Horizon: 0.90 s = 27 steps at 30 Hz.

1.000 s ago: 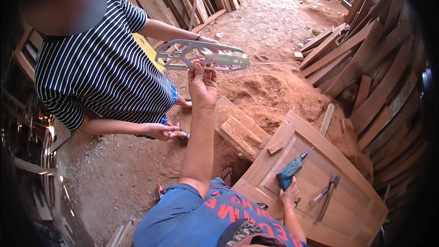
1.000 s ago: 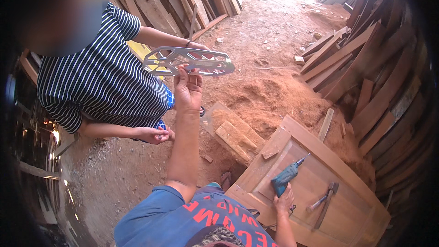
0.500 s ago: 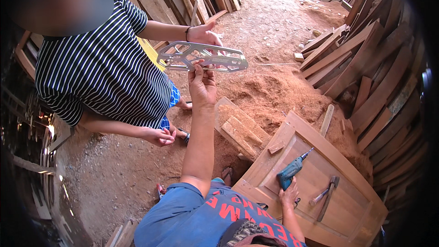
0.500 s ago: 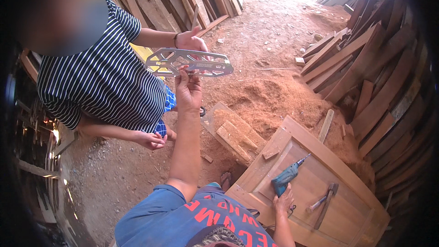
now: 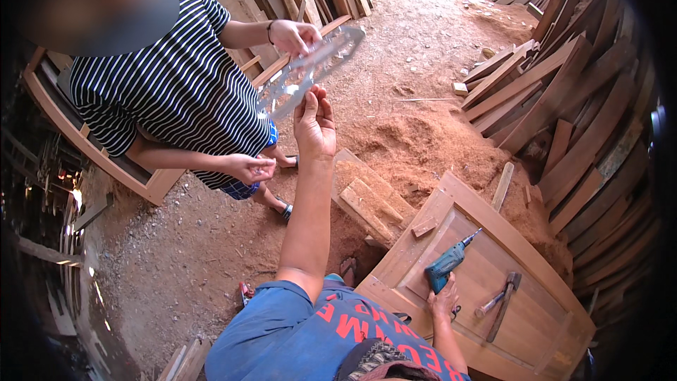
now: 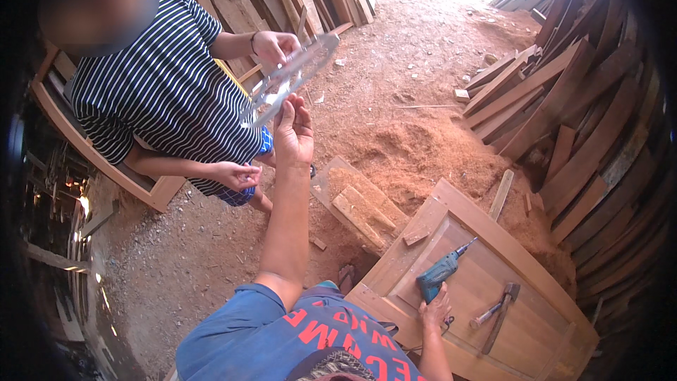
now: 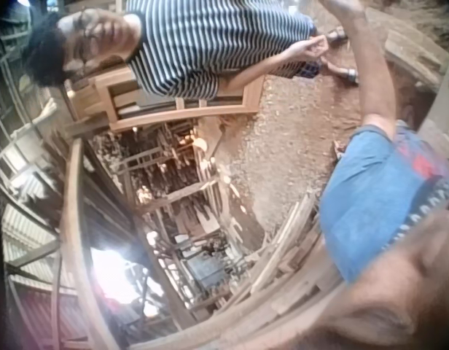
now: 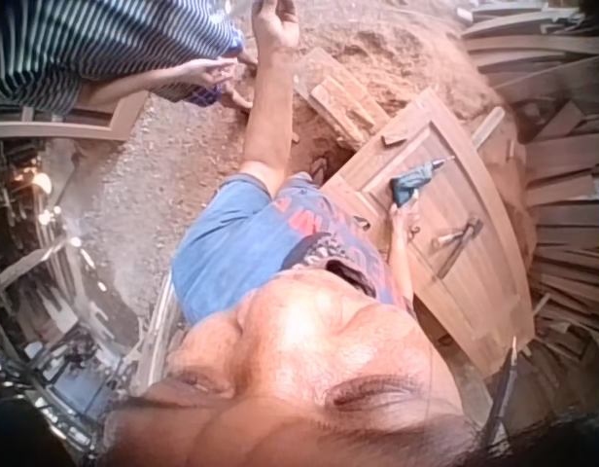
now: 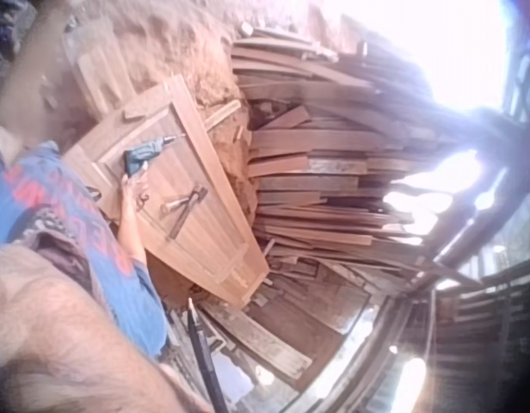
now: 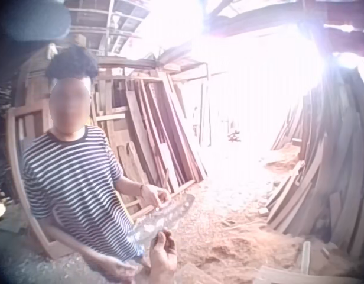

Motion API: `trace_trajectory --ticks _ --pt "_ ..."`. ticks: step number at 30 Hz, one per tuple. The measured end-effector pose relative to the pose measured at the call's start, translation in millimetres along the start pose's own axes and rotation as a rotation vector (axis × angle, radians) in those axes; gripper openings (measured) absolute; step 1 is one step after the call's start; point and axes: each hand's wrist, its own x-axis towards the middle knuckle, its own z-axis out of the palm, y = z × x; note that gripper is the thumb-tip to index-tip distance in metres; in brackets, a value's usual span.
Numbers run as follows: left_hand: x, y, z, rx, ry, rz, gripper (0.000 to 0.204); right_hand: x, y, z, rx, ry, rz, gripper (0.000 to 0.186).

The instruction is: The person uses a handheld electric drill with a router bit and a metal template to carve a decorative groove along the edge of a wooden door panel. The person holds the template against the wood and guides the drill along the edge, creating a continuous cut. After finishing the routing, the person removes the template and places the drill on the floor.

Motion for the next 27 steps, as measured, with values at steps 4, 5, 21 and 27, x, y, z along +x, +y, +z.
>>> trace_trajectory --ticks 4,5,21,27 --pt "-7 -12 5 0.068 0.052 -0.122 0.016 -2 3 5 -0.008 0.043 -0.004 0.103" --pt "-12 -19 -1 0.108 0.061 -0.162 0.015 -2 3 5 -0.003 0.032 0.012 0.103" --pt "-155 -62 -198 0.966 0.036 -0.916 0.024 43 1 -47 0.166 -0.436 0.144 0.104" --pt "-189 -77 -213 1.135 -0.093 -1.063 0.026 19 -27 -65 -0.040 -0.349 0.134 0.093"
